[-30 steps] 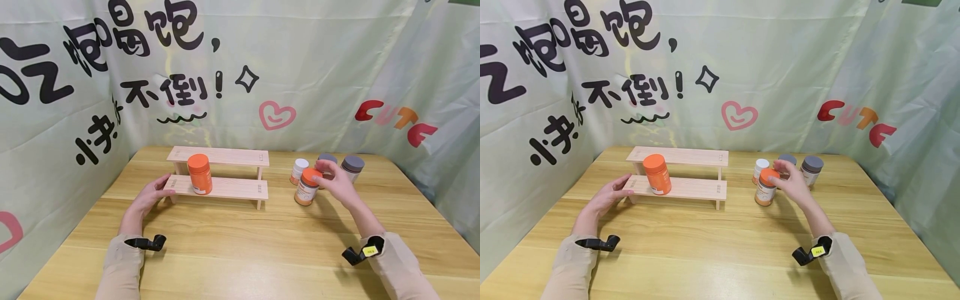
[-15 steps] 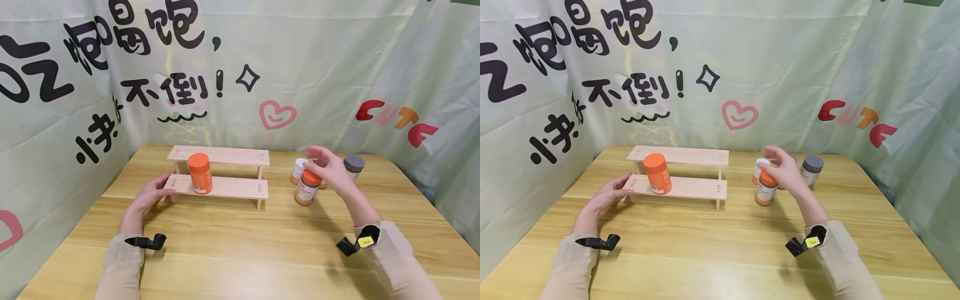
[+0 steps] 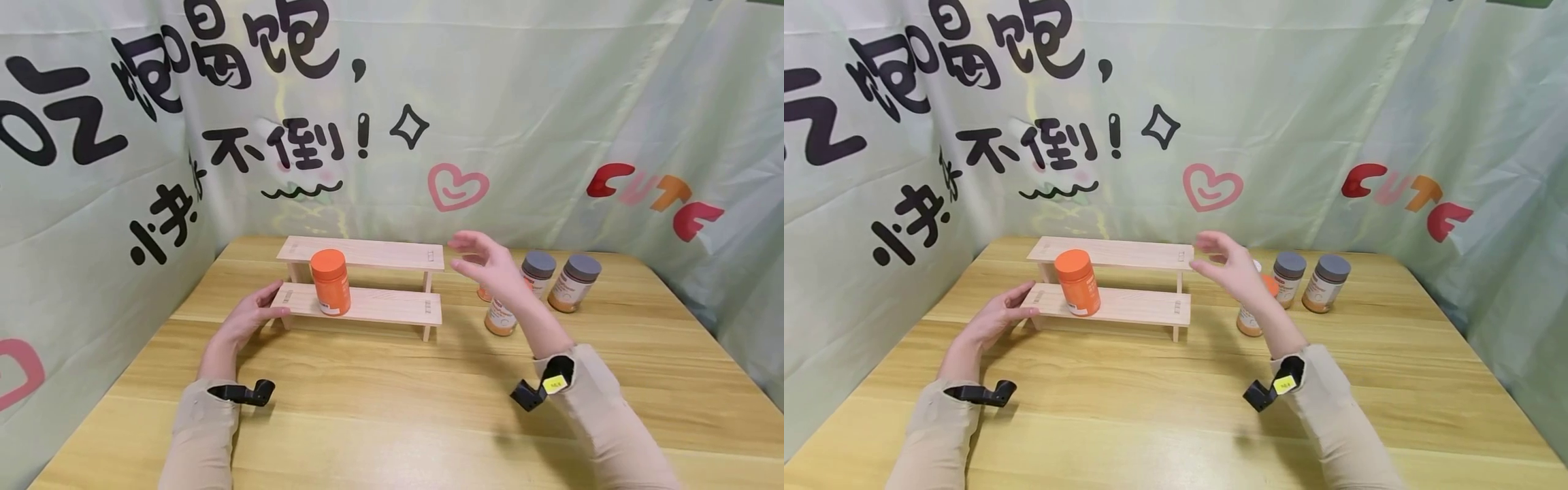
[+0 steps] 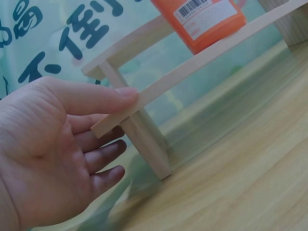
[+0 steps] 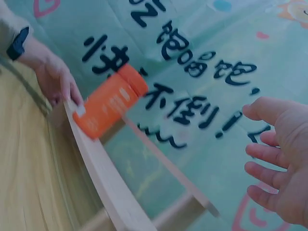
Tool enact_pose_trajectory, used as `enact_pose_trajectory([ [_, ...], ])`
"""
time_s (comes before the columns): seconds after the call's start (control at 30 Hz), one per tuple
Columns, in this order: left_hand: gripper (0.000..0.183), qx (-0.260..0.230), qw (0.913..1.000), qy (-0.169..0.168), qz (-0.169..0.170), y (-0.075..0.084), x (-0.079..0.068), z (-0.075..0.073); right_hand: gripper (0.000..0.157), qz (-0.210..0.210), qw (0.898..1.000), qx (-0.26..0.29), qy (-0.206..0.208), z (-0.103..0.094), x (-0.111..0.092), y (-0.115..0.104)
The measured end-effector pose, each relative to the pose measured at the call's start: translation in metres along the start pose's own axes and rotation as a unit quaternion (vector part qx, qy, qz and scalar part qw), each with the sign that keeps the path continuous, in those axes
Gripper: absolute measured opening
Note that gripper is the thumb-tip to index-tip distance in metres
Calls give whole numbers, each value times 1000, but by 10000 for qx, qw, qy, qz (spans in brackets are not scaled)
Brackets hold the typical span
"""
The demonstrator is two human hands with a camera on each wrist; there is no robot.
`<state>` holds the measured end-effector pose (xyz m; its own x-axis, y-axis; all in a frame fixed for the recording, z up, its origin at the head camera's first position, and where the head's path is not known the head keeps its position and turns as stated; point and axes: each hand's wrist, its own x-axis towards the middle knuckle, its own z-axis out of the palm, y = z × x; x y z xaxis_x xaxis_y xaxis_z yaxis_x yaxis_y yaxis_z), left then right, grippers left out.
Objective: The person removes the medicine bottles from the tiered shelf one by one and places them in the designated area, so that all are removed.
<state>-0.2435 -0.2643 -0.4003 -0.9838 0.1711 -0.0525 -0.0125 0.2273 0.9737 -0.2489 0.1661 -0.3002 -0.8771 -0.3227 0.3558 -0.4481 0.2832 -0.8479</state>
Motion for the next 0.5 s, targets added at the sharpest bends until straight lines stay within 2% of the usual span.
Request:
enact_pose_trajectory([
  [0.5,79,-26,10000,0,3,1,0,1,53,-183,9960,410,-769,76,33,-15],
])
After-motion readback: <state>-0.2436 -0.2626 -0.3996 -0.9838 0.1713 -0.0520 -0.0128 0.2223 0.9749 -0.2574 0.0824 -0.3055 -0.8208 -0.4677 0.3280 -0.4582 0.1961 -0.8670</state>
